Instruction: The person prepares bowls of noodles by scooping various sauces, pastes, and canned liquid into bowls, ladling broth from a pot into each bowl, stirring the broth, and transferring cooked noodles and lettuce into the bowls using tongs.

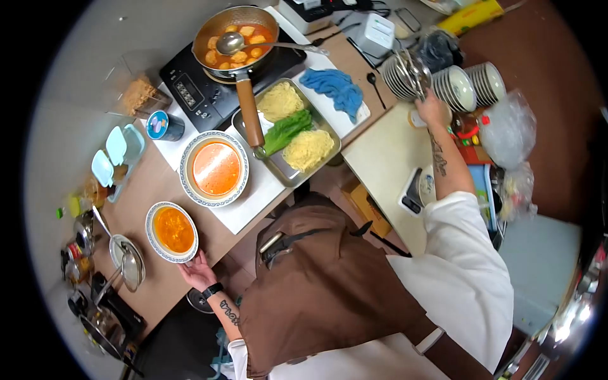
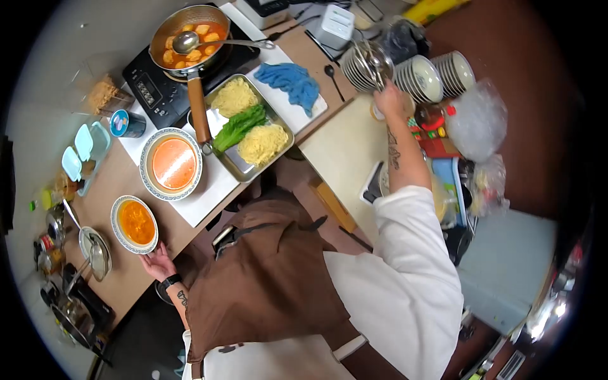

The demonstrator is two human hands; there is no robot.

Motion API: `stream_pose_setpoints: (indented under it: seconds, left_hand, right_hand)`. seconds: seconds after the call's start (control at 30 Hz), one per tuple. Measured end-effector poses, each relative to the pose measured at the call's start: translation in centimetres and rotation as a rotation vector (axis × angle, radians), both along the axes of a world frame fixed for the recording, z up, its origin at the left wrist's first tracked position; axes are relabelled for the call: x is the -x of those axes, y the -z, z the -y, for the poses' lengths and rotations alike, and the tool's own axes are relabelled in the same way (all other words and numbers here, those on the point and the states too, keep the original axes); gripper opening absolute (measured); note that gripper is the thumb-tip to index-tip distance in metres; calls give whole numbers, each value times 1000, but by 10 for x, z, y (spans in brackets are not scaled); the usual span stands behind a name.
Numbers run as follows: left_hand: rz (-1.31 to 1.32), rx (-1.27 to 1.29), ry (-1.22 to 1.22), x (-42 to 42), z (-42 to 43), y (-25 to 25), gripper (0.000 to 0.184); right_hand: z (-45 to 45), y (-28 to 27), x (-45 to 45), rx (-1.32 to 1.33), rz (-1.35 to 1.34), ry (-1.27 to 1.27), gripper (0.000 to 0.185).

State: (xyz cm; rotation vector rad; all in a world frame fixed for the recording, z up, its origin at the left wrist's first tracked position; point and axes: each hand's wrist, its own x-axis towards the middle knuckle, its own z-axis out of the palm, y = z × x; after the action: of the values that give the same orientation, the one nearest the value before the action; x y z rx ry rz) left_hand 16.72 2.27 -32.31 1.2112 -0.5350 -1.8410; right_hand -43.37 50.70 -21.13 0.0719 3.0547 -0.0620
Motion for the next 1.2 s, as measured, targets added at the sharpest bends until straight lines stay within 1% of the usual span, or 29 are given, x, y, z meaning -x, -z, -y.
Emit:
stream_pose_setpoints:
  seconds: [0.03, 0.07, 0.13, 0.2, 0.27, 0.3, 0.33, 0.4, 0.47, 0.53, 0.6, 0.63, 0.67, 0.7, 0.8, 0.87, 0.9, 1.0, 1.1, 1.2]
  left_hand:
    - [20, 28, 36, -9, -4, 3, 58]
    - [72, 5, 15, -17, -11, 7, 58]
    - [199, -60, -24, -40, -30, 8, 58]
    - [326, -119, -76, -68, -50, 16, 57]
    - [409, -120, -51, -96, -75, 24, 54]
    - [447, -141, -65, -106, -88, 30, 52]
    - [481, -164, -72, -115, -100, 37, 50]
    - [516, -234, -34, -128, -121, 55, 49]
    - [622, -361, 53, -138, -134, 77, 50]
    - [563, -423, 181, -150, -141, 101, 52]
    - [568, -430, 253, -150, -140, 113, 49]
    - [594, -419, 344, -140, -134, 101, 49]
    - [564, -392, 389, -141, -129, 98, 48]
    - [558, -349, 443, -141, -122, 95, 47]
    - [552, -248, 543, -163, -100, 101, 46]
    - [553, -214, 573, -186, -81, 107, 46]
    - [554, -212, 577, -200, -72, 108, 47]
    - [587, -264, 570, -241, -50, 114, 44]
    - [612, -324, 514, -270, -35, 125, 40]
    - [623, -319, 550, -279, -14, 133, 40]
  right_hand:
    - [-11, 26, 17, -22, -59, -75, 60]
    - [-23, 45, 38, -37, -53, -66, 59]
    - [-25, 50, 30, -85, -16, -44, 57]
    - [-57, 76, 39, 71, -54, -96, 52]
    - [-81, 103, 34, 300, -296, -229, 46]
    - [-65, 96, 15, 678, -171, -105, 42]
    - [-42, 67, -12, 1037, -26, 46, 39]
    - [28, -5, -76, 1172, 81, -67, 39]
    - [90, -56, -140, 1299, 240, -197, 38]
    - [139, -83, -194, 1065, 409, -575, 34]
    - [197, -95, -238, 704, 347, -982, 32]
    - [216, -83, -254, 584, 307, -1012, 30]
    - [233, -66, -266, 462, 265, -1042, 28]
    - [249, -54, -275, 417, 229, -1062, 23]
    - [287, -27, -290, 131, 198, -1121, 20]
    - [316, -19, -297, 116, 137, -1120, 21]
    - [319, 0, -291, 156, 63, -1121, 21]
    - [318, -25, -311, -36, 127, -942, 23]
    - [320, -31, -332, -28, 172, -983, 23]
    - [332, -9, -313, 60, 59, -936, 25]
